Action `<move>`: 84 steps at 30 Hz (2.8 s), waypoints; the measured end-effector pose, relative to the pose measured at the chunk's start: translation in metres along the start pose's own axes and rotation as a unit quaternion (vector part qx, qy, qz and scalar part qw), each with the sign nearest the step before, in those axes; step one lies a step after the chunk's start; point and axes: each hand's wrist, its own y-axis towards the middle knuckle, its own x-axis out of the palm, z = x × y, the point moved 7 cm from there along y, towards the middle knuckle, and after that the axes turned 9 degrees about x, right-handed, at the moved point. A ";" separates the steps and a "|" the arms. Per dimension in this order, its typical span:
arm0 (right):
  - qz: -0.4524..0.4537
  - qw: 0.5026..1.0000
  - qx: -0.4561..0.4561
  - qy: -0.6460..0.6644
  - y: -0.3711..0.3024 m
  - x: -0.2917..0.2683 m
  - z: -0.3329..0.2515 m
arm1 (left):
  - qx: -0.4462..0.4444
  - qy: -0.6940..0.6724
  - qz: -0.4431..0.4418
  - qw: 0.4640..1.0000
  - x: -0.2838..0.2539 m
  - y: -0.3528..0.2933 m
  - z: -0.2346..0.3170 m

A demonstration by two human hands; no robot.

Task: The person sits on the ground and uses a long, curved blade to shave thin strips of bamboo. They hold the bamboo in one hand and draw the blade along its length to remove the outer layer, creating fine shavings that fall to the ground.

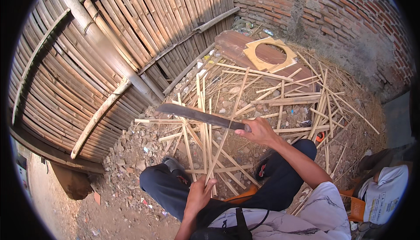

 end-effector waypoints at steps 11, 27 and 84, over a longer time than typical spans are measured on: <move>-0.056 0.988 0.099 -0.108 0.017 -0.036 0.033 | -0.029 -0.041 -0.055 0.997 0.019 -0.006 -0.040; 0.091 0.906 0.345 0.228 0.064 -0.108 0.221 | -0.078 -0.006 -0.017 0.997 -0.040 -0.059 -0.049; 0.397 0.473 0.670 0.412 -0.468 0.117 0.531 | -0.002 0.209 0.121 0.970 -0.145 0.008 0.022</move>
